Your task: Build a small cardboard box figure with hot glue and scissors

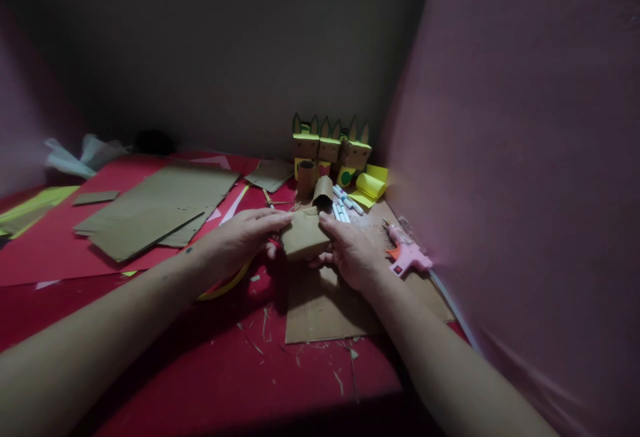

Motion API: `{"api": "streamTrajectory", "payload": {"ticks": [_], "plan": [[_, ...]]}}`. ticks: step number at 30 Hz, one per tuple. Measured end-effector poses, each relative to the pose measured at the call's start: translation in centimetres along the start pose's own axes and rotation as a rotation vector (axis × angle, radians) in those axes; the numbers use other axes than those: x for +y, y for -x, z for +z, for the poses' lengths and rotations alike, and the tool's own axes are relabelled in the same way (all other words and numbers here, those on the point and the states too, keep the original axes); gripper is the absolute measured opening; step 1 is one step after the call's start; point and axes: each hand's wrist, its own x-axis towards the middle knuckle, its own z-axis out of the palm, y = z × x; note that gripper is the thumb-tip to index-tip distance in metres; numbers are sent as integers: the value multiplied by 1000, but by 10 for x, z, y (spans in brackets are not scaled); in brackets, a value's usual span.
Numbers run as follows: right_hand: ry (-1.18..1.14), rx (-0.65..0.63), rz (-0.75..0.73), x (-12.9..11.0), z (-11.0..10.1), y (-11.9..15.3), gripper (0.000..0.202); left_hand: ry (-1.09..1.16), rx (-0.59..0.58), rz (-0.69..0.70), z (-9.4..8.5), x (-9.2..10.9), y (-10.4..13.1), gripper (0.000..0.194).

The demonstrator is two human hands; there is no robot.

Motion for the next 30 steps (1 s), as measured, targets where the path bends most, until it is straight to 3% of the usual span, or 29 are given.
{"api": "streamTrajectory", "payload": {"ticks": [5,8,12,15,20,25,28,30], "plan": [[-84,85,-111,-4,3,3,55,125,48,-8,1,0,1,28],[-108,113,-148,-6,4,6,58,168,8,-22,7,3,4,29],[-89,29,-168,-6,5,7,57,252,-67,-39,12,5,6,30],[28,34,-251,-3,5,5,71,290,-96,-59,11,3,5,27],[409,158,-452,1,4,5,92,287,-164,-148,3,-4,4,26],[789,222,-739,7,3,7,87,242,-86,-134,-1,-3,6,56],[889,247,-806,10,3,8,82,232,-22,-152,0,1,7,81],[904,264,-833,11,3,8,77,211,3,-167,2,4,7,87]]}}
